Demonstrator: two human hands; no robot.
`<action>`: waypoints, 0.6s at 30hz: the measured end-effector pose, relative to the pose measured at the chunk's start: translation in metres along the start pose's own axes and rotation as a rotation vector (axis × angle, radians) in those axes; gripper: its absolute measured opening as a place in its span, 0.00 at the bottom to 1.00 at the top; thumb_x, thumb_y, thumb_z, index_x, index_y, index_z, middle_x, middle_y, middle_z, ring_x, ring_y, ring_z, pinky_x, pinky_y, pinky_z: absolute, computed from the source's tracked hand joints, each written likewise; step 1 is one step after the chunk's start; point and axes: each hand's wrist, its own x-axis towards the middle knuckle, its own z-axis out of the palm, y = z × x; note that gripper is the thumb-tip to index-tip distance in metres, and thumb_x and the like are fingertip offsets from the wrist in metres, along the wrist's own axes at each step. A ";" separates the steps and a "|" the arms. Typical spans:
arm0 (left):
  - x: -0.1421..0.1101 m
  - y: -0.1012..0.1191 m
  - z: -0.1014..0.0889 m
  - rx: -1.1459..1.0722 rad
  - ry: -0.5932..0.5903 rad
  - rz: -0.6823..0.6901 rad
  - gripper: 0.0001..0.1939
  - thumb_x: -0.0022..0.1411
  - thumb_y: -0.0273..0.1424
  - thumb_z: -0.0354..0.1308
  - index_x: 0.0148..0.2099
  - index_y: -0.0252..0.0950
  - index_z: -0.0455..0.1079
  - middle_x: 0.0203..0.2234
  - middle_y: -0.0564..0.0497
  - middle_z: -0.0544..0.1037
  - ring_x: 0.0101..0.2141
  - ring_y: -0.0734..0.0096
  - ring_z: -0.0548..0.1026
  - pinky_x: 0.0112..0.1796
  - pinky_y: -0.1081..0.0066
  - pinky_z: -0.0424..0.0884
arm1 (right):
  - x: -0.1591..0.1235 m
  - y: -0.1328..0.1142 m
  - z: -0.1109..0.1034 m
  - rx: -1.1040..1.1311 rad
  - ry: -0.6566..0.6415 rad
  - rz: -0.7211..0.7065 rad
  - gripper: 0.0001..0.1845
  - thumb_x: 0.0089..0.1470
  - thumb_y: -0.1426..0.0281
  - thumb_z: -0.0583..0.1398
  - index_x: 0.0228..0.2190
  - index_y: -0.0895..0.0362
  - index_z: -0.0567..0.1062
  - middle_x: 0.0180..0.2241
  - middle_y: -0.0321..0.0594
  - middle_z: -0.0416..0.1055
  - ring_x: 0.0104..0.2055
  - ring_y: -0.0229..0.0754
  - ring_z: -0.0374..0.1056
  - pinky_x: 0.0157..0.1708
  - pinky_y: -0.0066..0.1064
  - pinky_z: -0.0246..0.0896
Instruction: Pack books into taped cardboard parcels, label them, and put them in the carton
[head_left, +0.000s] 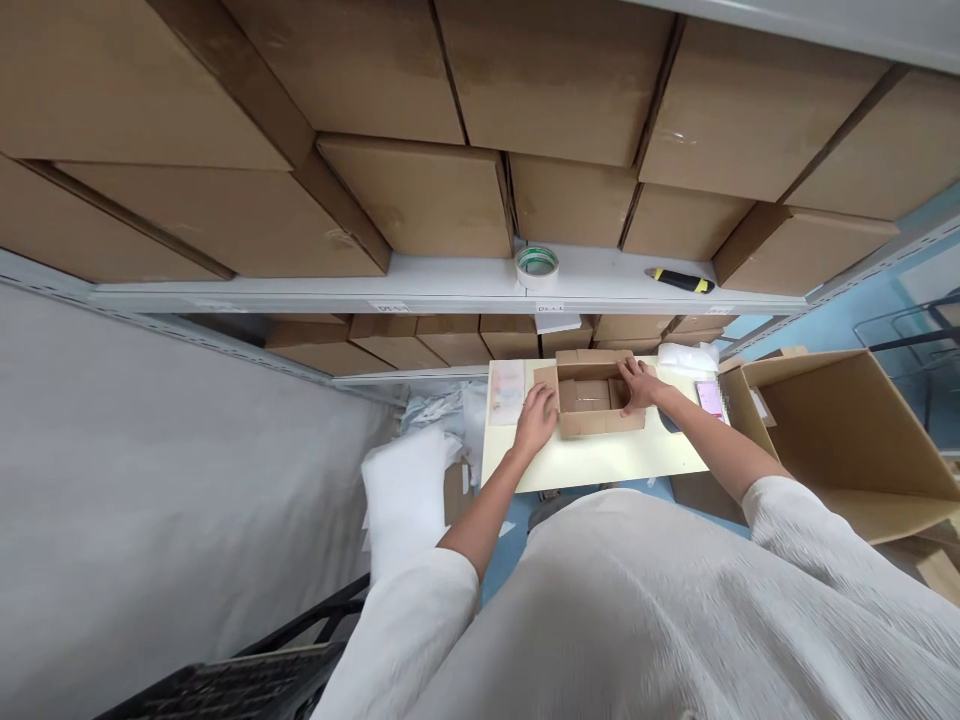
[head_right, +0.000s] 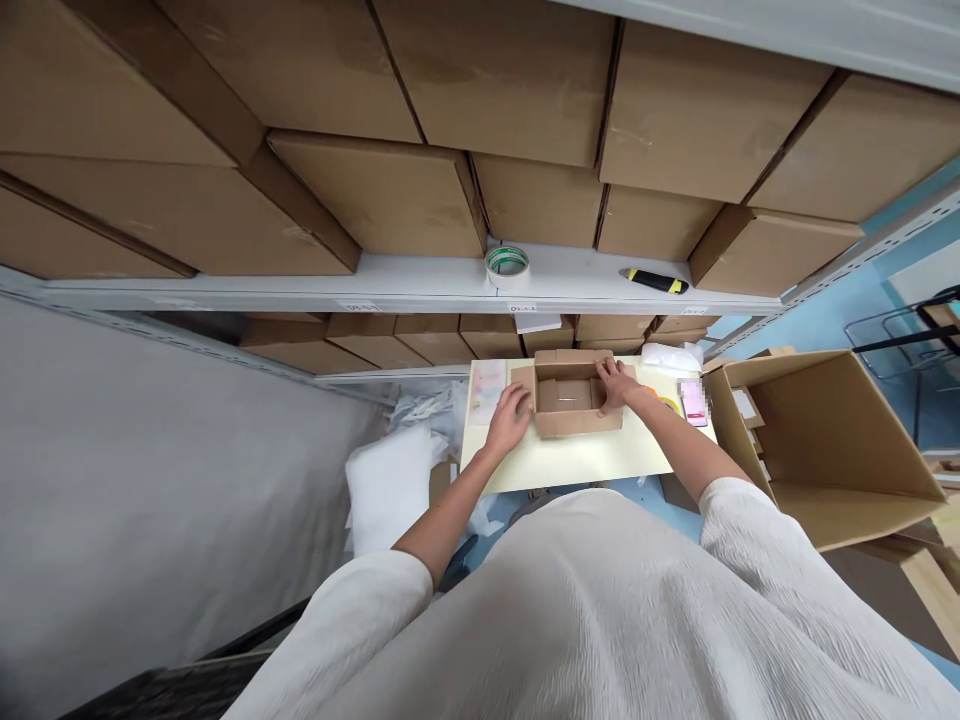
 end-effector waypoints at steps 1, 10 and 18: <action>0.003 -0.004 -0.006 -0.027 0.043 -0.023 0.22 0.73 0.31 0.53 0.65 0.41 0.72 0.68 0.40 0.69 0.70 0.54 0.67 0.70 0.51 0.66 | -0.001 0.000 -0.001 -0.013 -0.002 0.002 0.93 0.30 0.46 0.81 0.80 0.47 0.34 0.82 0.53 0.22 0.81 0.78 0.22 0.75 0.68 0.45; 0.037 -0.076 -0.041 -0.046 0.186 -0.549 0.22 0.71 0.31 0.55 0.65 0.37 0.67 0.58 0.37 0.79 0.56 0.56 0.80 0.61 0.57 0.73 | -0.012 0.001 -0.004 -0.031 0.004 0.006 0.91 0.33 0.41 0.79 0.80 0.45 0.31 0.82 0.49 0.20 0.81 0.76 0.22 0.76 0.65 0.42; 0.059 -0.121 -0.035 0.212 0.093 -0.836 0.26 0.66 0.38 0.65 0.63 0.37 0.65 0.63 0.29 0.73 0.65 0.35 0.71 0.61 0.43 0.67 | -0.017 -0.003 -0.001 -0.058 0.014 0.043 0.91 0.32 0.40 0.78 0.80 0.46 0.31 0.82 0.49 0.20 0.82 0.75 0.22 0.77 0.64 0.37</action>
